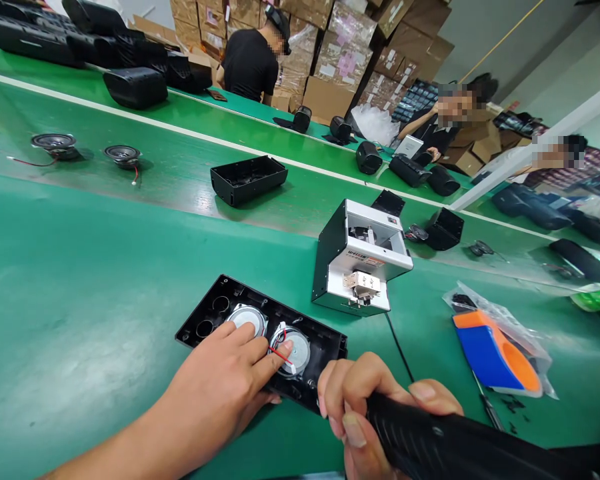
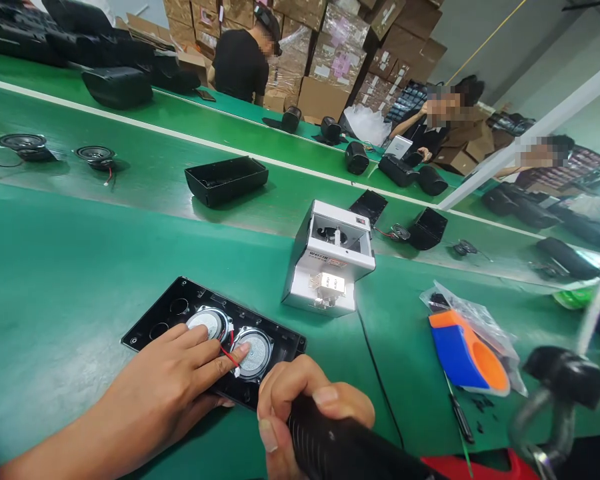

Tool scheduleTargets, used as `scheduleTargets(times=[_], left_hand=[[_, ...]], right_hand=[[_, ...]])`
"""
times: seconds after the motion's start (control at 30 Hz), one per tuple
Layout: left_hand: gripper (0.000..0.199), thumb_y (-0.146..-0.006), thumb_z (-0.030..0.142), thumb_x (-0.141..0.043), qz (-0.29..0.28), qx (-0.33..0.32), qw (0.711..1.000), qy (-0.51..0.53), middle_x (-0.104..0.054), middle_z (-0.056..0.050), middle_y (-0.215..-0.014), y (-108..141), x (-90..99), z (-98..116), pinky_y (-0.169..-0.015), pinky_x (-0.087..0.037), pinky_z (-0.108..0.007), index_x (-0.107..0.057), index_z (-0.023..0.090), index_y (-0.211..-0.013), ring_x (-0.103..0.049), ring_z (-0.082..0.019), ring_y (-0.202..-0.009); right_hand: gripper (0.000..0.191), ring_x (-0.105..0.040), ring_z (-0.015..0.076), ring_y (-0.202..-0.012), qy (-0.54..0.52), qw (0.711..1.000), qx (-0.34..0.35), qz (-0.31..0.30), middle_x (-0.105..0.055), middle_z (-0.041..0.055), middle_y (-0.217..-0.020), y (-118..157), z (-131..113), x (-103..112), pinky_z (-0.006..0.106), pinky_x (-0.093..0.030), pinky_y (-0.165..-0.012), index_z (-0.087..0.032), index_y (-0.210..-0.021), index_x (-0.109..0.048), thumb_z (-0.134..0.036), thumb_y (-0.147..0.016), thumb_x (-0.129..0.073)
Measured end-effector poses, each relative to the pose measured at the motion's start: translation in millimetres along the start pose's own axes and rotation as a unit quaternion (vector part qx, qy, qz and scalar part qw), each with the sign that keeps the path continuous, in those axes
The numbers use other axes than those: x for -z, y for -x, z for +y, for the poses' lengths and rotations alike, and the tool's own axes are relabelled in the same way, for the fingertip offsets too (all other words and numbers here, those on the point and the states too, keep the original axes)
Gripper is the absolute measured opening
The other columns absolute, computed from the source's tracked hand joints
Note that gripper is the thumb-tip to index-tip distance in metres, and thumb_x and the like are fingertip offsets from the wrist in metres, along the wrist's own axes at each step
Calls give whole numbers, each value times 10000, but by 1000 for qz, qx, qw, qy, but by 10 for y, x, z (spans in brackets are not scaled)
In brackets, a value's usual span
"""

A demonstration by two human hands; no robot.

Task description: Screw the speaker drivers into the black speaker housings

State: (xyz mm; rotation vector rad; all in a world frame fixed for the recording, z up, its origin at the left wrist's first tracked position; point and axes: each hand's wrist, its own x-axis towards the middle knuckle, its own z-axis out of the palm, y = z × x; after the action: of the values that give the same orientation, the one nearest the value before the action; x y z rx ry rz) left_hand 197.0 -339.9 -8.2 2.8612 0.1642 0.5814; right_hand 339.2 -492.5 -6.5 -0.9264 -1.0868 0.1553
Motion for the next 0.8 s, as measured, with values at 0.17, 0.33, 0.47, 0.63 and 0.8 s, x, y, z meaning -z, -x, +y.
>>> scheduleTargets(times=[0.17,0.33,0.47,0.63,0.8], left_hand=[[553,-773,354,-1068,-7,0,1000,-2,-756,29,-847,23,-42,5,-690,-429,-408,-825,192,-1242,-629,-234,-774],[537,-810,410,-1041,-7,4,1000,8,-784,29,-897,55,-78,-28,-719,-450,-429,-814,225,-1259,-666,-249,-812],[285,-997,428,-867,-92,9,993,80,-805,17,-1000,-67,167,-53,-822,-521,-411,-810,288,-1239,-704,-240,-893],[214,-1062,314,-759,-99,-13,991,88,-767,-35,-1321,-353,409,-247,-973,-556,-407,-833,397,-1245,-709,-280,-1181],[593,-961,139,-815,-151,-25,988,35,-757,-42,-1466,-569,334,-594,-1045,-590,-459,-760,447,-1464,-769,-313,-1254]], right_hand=[[428,-498,148,-524,16,1000,-9,-1,-488,-88,-809,-4,-1,-44,285,-458,-505,-413,-1408,-471,-124,-1136,-633],[423,-493,132,-489,17,999,32,-12,-519,-84,-780,2,77,-46,236,-465,-473,-383,-1407,-508,-131,-1100,-656],[373,-471,114,-437,10,997,70,-16,-501,-88,-774,55,214,-110,202,-378,-391,-395,-1429,-525,-208,-1128,-641],[445,-377,94,-404,17,996,60,60,-463,-100,-768,-11,191,-182,200,-334,-354,-380,-1546,-468,-305,-1152,-661],[586,-491,127,-516,12,986,81,145,-521,-101,-815,-442,-54,96,259,-555,-556,-470,-1605,-400,-235,-1145,-676]])
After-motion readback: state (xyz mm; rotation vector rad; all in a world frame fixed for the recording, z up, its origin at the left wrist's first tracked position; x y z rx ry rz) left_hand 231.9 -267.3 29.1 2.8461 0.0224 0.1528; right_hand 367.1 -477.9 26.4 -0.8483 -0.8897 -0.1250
